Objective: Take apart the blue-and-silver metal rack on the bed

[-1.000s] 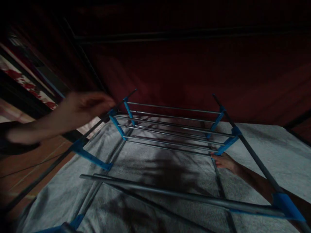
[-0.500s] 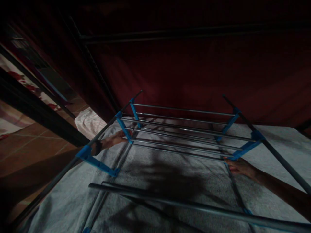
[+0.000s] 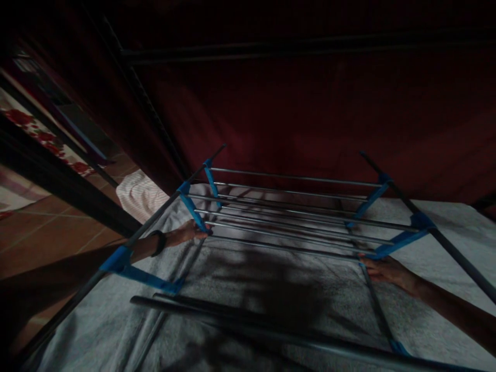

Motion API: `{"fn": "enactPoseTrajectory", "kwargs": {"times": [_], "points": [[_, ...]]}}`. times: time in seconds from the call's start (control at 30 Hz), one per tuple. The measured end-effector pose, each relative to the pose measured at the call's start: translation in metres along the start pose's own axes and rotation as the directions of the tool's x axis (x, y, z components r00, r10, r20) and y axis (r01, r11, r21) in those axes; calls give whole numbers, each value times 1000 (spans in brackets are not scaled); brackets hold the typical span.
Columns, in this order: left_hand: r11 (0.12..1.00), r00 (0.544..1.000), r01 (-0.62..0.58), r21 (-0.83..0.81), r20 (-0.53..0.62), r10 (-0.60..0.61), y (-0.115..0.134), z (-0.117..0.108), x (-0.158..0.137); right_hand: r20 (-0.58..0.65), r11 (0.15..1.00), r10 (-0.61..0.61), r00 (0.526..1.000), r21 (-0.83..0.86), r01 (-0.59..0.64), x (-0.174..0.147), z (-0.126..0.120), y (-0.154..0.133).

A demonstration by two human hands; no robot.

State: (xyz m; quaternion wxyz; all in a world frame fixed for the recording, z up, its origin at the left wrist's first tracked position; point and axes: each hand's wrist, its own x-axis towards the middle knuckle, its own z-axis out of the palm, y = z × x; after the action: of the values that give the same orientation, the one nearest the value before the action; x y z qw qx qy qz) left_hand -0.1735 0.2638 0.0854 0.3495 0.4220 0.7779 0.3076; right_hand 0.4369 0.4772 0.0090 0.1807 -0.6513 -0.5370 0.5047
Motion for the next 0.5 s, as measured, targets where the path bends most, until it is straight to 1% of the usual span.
{"fn": "enactPoseTrajectory", "kwargs": {"times": [0.03, 0.1, 0.23, 0.3, 0.37, 0.43, 0.47, 0.5], "points": [[1000, 1000, 12, -23, 16, -12, -2, 0, 0, 20, 1000, 6, 1000, 29, -6, -1, -1, -1], [997, 999, 35, -64, 40, -33, -4, 0, 0, 88, 994, 52, 995, 86, -60, -4, -4, -4], [989, 995, 65, -134, 83, -54, -1, -2, -1, 115, 990, 115, 987, 68, -123, -9, -5, -13], [983, 993, 74, -169, 106, -56, 0, -3, -4, 173, 988, 119, 978, 77, -134, -8, -7, -18], [975, 990, 68, -211, 134, -40, 0, -4, -5, 246, 991, 95, 965, 65, -115, -9, -12, -26], [968, 989, 58, -246, 146, -23, -4, -3, -4, 283, 997, 69, 957, -2, -72, -22, -24, -35], [966, 990, 59, -252, 138, -25, -6, -3, -2, 259, 998, 28, 965, -54, -14, -35, -32, -40], [966, 992, 62, -253, 122, -32, -9, -2, 1, 194, 988, -52, 980, -134, 79, -54, -41, -43]]}}
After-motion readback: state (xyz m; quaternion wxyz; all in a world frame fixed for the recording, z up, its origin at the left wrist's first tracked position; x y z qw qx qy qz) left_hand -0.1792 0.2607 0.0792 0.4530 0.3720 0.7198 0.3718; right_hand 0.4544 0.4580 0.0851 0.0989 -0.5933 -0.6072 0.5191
